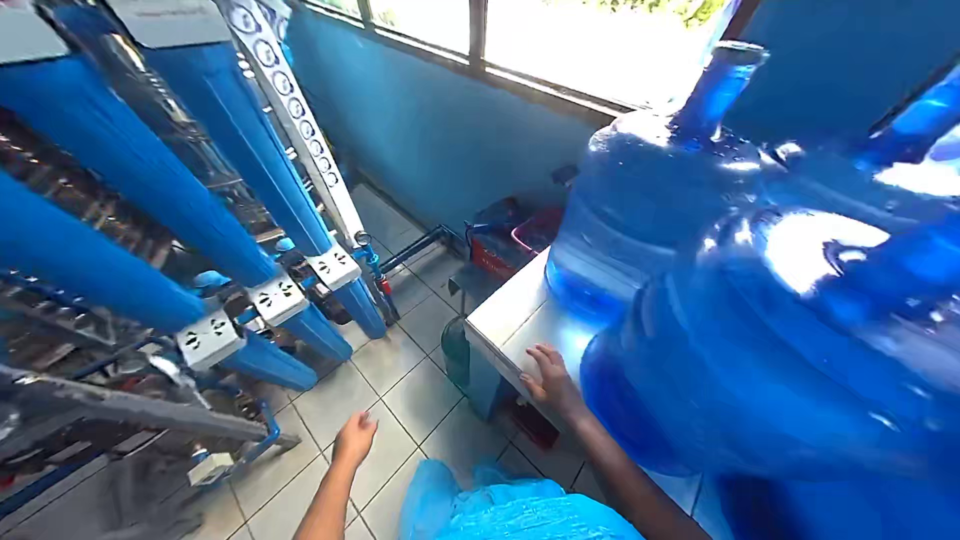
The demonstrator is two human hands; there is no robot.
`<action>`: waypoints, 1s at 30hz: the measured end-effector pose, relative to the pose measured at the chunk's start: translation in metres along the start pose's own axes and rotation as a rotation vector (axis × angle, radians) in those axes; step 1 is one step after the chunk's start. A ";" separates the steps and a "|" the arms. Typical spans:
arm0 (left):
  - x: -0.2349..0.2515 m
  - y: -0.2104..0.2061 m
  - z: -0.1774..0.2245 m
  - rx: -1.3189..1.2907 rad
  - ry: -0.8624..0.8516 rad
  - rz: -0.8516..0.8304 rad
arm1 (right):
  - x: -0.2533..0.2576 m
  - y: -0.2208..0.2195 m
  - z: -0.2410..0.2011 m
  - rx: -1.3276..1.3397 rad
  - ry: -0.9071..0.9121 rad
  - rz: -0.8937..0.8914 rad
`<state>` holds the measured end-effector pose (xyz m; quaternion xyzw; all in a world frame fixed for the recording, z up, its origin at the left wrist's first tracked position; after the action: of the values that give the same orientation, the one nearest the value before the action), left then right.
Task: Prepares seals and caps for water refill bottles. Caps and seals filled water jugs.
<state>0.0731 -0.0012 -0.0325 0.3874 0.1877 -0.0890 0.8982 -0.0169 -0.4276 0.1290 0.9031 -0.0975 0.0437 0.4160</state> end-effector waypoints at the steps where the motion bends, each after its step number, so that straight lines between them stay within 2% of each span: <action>1: 0.032 0.009 0.050 0.014 -0.082 -0.030 | 0.004 -0.004 0.003 -0.037 0.005 0.034; 4: 0.098 0.002 0.178 0.004 -0.318 -0.142 | 0.004 -0.005 0.004 -0.071 0.086 0.164; 8: 0.146 -0.042 0.287 -0.085 -0.512 -0.279 | 0.008 0.000 0.007 -0.015 0.071 0.289; 13: 0.175 -0.082 0.366 -0.155 -0.581 -0.309 | 0.019 0.003 0.016 0.012 0.014 0.330; 18: 0.225 -0.110 0.456 -0.047 -0.682 -0.385 | 0.026 0.007 0.021 -0.065 -0.030 0.428; 23: 0.300 -0.165 0.554 0.006 -0.844 -0.420 | 0.038 0.016 0.026 -0.123 -0.269 0.520; 27: 0.346 -0.212 0.617 0.023 -0.857 -0.459 | 0.040 0.024 0.027 -0.253 -0.502 0.570; 30: 0.373 -0.231 0.650 0.022 -0.720 -0.437 | 0.043 0.023 0.026 -0.359 -0.561 0.547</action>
<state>0.5173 -0.6388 0.0721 0.2922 -0.0614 -0.4090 0.8623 0.0196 -0.4681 0.1360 0.7340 -0.4489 -0.1126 0.4970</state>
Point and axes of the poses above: each hand's wrist, its own x-axis towards the middle knuckle, its own y-axis out of the back of the hand, z = x × y, the point moved 8 cm from there along x, towards the middle knuckle
